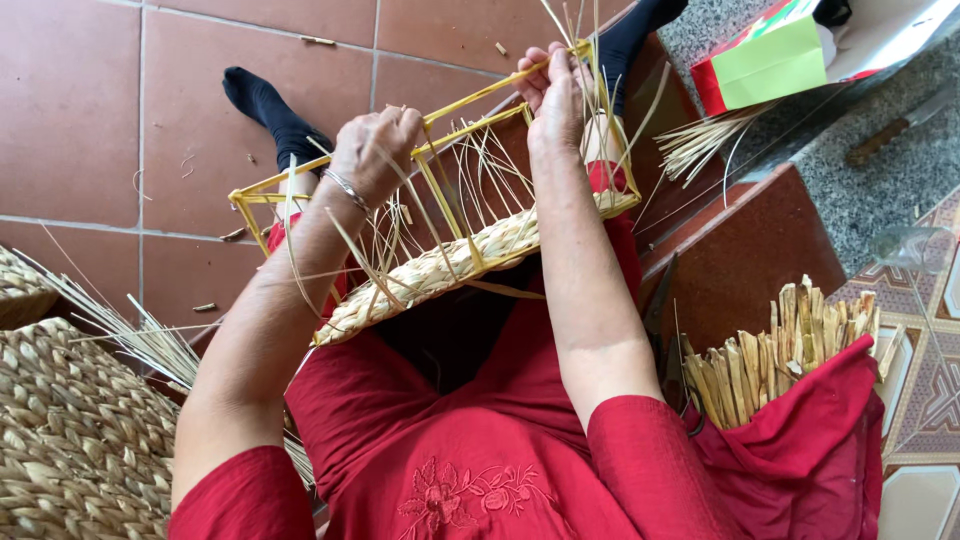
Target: The person sits on the floor weaving split bamboo strips into a rectangular bamboo frame basket. They bend, thread, and tuck thin bamboo strips around the frame's edge, working strip by strip to build up the woven side of the basket, with a pile of prepared bamboo strips and scissors beside them.
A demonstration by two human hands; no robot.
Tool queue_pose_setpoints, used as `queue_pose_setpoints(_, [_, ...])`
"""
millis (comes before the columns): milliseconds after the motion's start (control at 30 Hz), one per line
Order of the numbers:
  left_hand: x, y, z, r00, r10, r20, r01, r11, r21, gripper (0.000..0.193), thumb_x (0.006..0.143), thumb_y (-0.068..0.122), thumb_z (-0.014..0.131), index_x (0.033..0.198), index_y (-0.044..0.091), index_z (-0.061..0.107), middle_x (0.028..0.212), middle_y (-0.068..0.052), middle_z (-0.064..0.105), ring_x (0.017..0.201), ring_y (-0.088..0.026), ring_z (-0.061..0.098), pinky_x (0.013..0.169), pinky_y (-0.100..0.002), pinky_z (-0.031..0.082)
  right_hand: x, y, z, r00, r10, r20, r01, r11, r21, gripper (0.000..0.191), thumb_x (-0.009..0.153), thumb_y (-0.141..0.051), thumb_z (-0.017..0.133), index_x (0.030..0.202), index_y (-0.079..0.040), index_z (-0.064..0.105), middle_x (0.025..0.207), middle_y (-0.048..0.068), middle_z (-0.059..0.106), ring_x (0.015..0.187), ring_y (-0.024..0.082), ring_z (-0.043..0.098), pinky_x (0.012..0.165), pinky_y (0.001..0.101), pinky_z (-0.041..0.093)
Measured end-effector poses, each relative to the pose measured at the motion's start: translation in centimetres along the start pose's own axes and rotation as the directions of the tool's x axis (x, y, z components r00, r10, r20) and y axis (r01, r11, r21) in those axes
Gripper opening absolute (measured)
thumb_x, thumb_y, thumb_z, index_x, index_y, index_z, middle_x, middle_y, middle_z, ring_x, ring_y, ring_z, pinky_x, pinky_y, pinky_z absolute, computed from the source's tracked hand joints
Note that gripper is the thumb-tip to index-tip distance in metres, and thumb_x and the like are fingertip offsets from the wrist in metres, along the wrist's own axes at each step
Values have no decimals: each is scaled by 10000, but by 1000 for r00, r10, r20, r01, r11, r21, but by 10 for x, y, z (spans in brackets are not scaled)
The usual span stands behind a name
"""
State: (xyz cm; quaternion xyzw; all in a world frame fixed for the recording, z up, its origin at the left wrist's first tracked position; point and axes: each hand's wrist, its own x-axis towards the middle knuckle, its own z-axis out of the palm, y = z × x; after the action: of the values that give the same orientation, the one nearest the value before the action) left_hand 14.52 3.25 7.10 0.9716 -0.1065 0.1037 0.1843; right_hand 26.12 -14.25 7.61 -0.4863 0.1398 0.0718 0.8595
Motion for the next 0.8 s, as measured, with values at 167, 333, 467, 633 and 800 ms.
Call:
queue_pose_setpoints(167, [0,-1,-10,976,-163,147,164,986,4,203,1096,256,641,989,101,717,758,-123,714,693,-326,705,582,-456,542,-1,3,-1,995,98,26,-99,993,61,314,1027,-283,540,1174,-25,643,939,105,741,845,193,715,834,427,669])
queue_pose_setpoints(333, [-7,-26,-29,765,-437,473,630,658,-413,369,1006,492,689,978,151,826,729,-72,736,581,-137,616,595,-293,513,-8,4,-8,958,236,166,-231,972,-47,353,1016,-270,611,1232,7,639,1069,141,721,967,235,728,849,446,661])
queue_pose_setpoints(467, [-12,-46,-28,776,-359,518,623,563,-543,248,998,347,723,1005,128,839,769,-32,709,612,-46,521,554,-273,446,-12,11,-11,936,299,188,-274,950,-149,426,998,-228,673,1283,68,560,1163,241,686,1036,309,699,850,456,648])
queue_pose_setpoints(633, [-19,-47,-18,840,-438,321,541,621,-567,110,924,162,805,995,79,806,801,-6,722,694,-52,615,616,-247,520,-40,12,-18,923,289,255,-206,928,-310,542,992,-212,647,1399,52,406,1297,234,644,1142,306,741,942,408,656])
queue_pose_setpoints(800, [-49,-63,-50,884,-460,-78,225,567,-792,145,1002,68,758,1143,31,756,1030,-24,757,910,-72,708,807,-248,590,-122,-17,-57,722,177,669,263,824,-502,216,1086,-156,570,1162,7,689,1127,155,732,1028,175,732,883,342,666])
